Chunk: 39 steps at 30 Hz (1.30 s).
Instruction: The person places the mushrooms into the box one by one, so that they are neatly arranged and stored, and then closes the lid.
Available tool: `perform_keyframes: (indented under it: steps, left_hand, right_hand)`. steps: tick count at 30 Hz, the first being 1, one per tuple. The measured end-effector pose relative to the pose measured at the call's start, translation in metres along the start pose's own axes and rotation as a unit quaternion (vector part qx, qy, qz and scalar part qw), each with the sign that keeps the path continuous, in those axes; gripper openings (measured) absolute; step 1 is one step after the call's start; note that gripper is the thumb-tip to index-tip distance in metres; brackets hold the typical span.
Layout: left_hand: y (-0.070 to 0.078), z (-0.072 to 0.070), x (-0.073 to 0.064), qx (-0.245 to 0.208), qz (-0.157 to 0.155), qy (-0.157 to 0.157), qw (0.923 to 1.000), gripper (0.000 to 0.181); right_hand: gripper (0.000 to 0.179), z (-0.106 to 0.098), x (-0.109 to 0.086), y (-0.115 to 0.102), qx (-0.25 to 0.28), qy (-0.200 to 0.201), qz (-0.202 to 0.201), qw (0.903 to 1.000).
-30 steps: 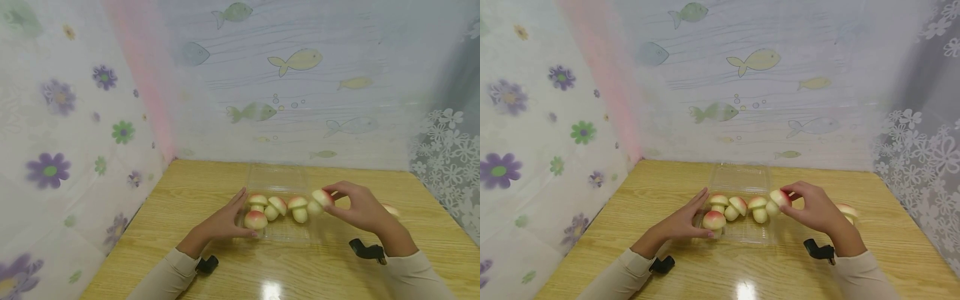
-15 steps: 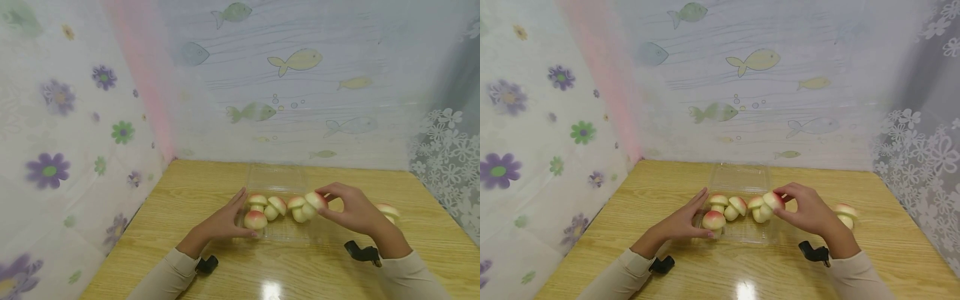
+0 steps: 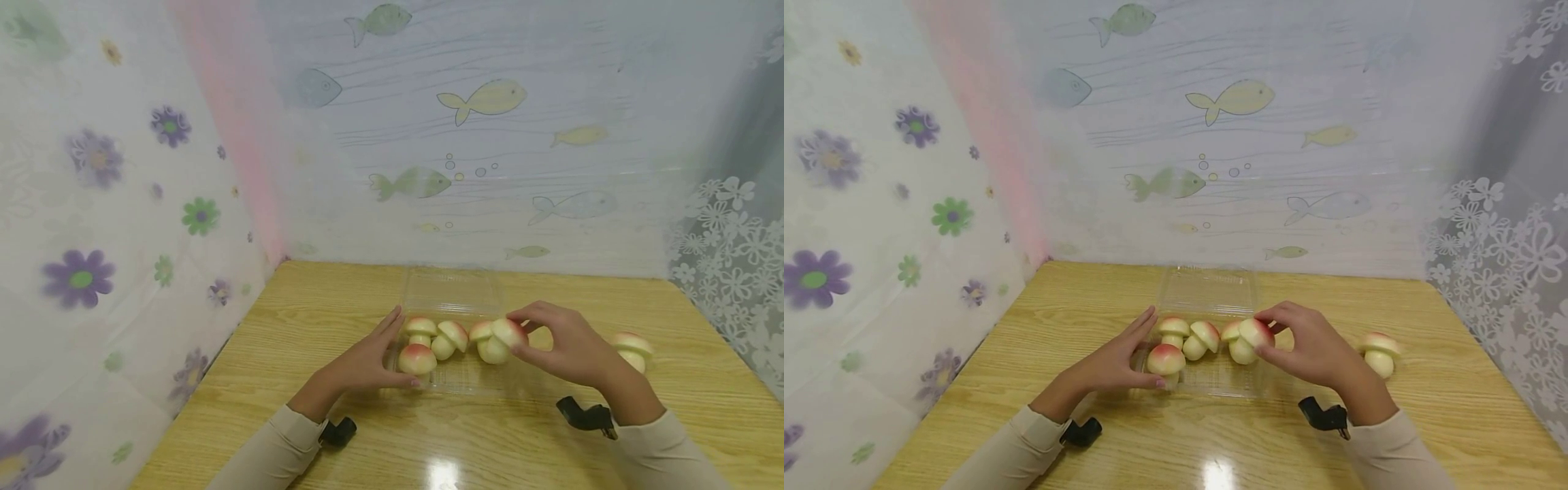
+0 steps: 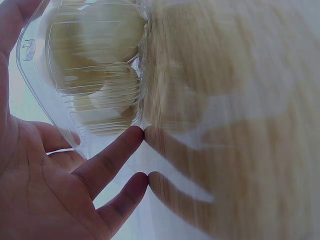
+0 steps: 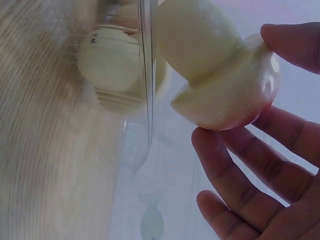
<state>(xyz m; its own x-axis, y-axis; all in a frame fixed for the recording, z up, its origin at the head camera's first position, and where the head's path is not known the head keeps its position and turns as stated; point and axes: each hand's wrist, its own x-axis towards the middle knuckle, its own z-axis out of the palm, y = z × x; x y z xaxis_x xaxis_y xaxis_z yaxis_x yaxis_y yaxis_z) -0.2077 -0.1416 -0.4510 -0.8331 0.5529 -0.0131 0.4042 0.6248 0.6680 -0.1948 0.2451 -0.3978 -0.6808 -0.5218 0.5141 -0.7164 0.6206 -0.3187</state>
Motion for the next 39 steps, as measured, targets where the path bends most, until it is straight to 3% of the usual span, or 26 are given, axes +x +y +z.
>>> perform_keyframes:
  steps: [39]
  left_hand:
    - [0.002,-0.001,-0.001,-0.003,0.002,-0.001,1.0,0.13]
  right_hand:
    - [0.036,0.026,0.005,-0.014,0.038,-0.034,-0.033,0.9982]
